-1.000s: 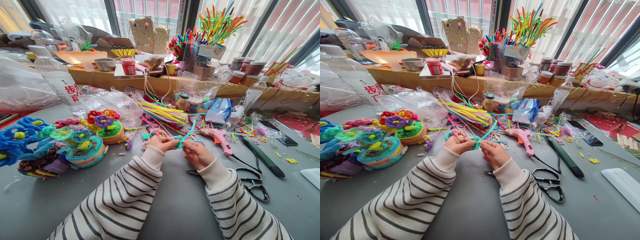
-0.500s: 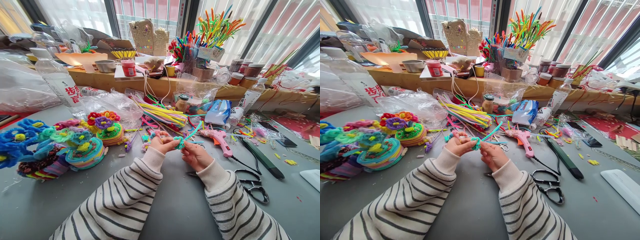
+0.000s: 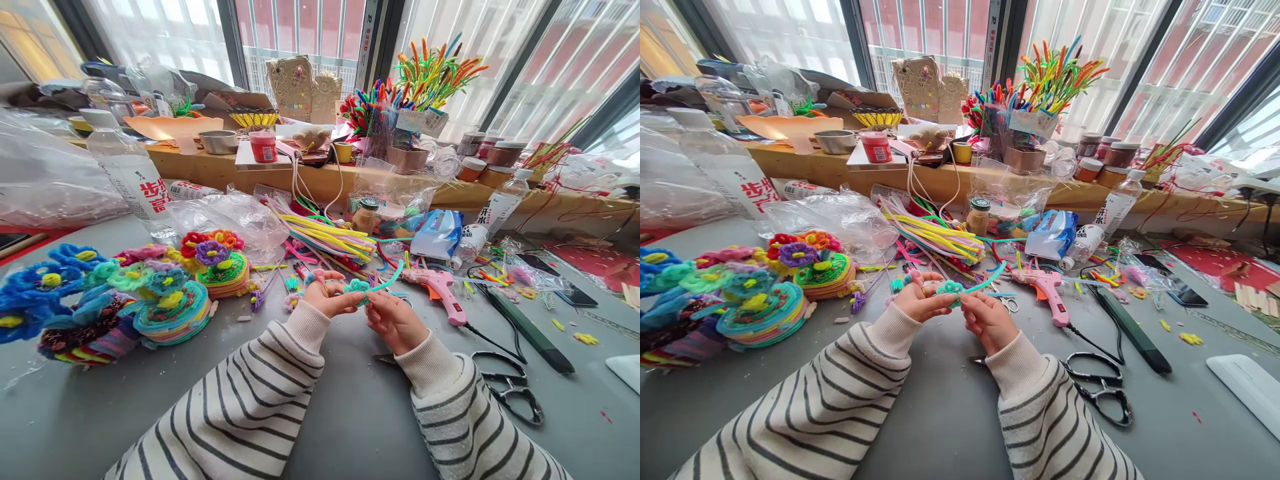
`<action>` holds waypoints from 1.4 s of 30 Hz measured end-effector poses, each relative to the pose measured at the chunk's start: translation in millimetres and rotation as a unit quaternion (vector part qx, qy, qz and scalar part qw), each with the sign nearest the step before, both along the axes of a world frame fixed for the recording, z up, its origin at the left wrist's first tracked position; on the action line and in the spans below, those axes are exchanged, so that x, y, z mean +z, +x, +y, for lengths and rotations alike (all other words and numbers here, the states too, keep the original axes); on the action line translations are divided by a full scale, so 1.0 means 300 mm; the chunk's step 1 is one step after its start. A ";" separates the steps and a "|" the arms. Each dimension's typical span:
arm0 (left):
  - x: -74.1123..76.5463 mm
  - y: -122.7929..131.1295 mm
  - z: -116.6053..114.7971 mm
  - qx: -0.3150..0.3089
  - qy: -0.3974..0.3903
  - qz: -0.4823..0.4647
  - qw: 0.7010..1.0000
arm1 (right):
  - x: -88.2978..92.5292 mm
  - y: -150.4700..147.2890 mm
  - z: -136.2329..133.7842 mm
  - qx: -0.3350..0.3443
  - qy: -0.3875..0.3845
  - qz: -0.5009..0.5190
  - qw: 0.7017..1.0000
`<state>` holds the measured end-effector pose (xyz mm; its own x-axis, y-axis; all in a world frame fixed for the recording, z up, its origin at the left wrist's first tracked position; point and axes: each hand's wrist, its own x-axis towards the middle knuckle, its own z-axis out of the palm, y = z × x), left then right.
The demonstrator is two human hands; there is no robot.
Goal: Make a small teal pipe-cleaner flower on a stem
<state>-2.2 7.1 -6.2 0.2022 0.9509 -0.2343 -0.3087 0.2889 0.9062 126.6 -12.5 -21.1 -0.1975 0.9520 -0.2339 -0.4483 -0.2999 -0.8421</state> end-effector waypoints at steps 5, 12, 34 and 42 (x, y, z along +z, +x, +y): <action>0.018 -0.023 0.011 -0.035 -0.028 -0.025 0.999 | 0.005 0.009 0.002 -0.011 0.024 -0.013 1.000; 0.024 -0.044 0.021 -0.168 -0.017 -0.022 0.985 | 0.014 0.021 -0.002 0.038 0.034 0.040 0.998; 0.016 -0.038 0.019 -0.082 0.056 0.052 0.994 | -0.038 -0.014 -0.016 0.042 0.149 -0.181 0.971; 0.018 -0.029 -0.001 -0.120 0.072 0.070 0.988 | -0.020 -0.009 -0.020 0.013 0.191 -0.184 0.964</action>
